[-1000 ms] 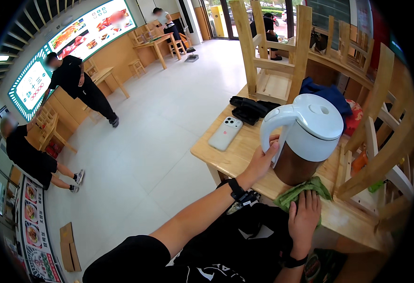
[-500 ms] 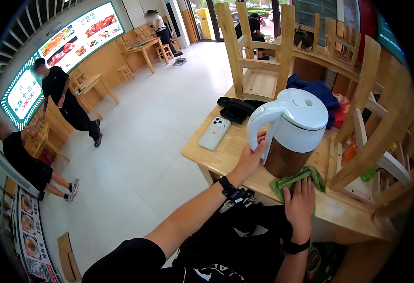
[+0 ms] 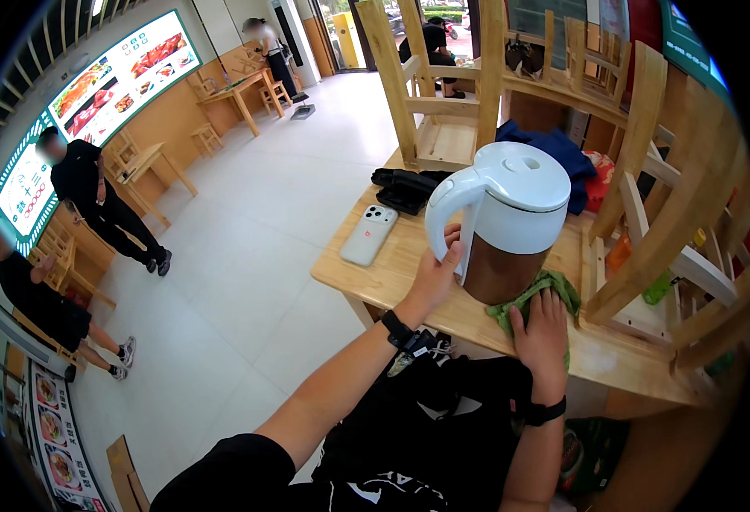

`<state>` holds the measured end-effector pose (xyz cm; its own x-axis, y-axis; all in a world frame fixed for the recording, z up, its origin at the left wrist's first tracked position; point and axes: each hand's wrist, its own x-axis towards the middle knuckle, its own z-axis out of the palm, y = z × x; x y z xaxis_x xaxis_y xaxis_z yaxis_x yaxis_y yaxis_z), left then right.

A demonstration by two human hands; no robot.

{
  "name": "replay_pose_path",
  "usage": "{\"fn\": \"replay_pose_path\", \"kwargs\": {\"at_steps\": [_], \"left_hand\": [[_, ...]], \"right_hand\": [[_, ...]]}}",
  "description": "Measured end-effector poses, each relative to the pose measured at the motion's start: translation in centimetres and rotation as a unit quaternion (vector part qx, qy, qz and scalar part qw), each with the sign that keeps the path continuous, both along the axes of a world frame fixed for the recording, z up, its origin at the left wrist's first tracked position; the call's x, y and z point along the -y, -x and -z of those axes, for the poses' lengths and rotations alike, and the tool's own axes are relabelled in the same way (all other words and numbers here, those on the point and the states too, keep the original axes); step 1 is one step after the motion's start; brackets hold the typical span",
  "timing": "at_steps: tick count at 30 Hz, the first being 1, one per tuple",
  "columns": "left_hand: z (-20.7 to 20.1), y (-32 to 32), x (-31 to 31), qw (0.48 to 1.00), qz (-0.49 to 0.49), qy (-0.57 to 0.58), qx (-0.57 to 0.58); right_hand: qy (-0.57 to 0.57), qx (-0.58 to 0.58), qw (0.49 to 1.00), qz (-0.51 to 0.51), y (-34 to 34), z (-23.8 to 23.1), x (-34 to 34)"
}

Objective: The person wipes the exterior and interior of a white kettle with a green cloth while sitting at a table in a restaurant dining area.

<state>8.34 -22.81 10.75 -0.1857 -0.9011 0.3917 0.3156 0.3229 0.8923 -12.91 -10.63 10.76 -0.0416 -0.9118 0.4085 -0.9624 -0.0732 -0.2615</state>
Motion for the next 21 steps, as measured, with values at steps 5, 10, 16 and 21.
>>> {"fn": "replay_pose_path", "kwargs": {"at_steps": [5,10,16,21], "left_hand": [[0.22,0.07,0.06,1.000,0.020,0.003,-0.010],[0.64,-0.10,0.43,0.999,0.033,0.000,-0.018],[0.38,0.03,0.51,0.999,0.044,0.007,-0.030],[0.25,0.07,0.41,0.998,0.048,0.004,-0.027]], "right_hand": [[0.019,-0.016,1.000,0.014,-0.32,0.39,-0.02],[0.016,-0.020,0.999,0.020,-0.67,0.21,-0.23],[0.020,-0.028,0.999,0.028,-0.68,0.40,-0.25],[0.013,-0.037,0.999,0.032,-0.54,0.75,-0.16]]}}
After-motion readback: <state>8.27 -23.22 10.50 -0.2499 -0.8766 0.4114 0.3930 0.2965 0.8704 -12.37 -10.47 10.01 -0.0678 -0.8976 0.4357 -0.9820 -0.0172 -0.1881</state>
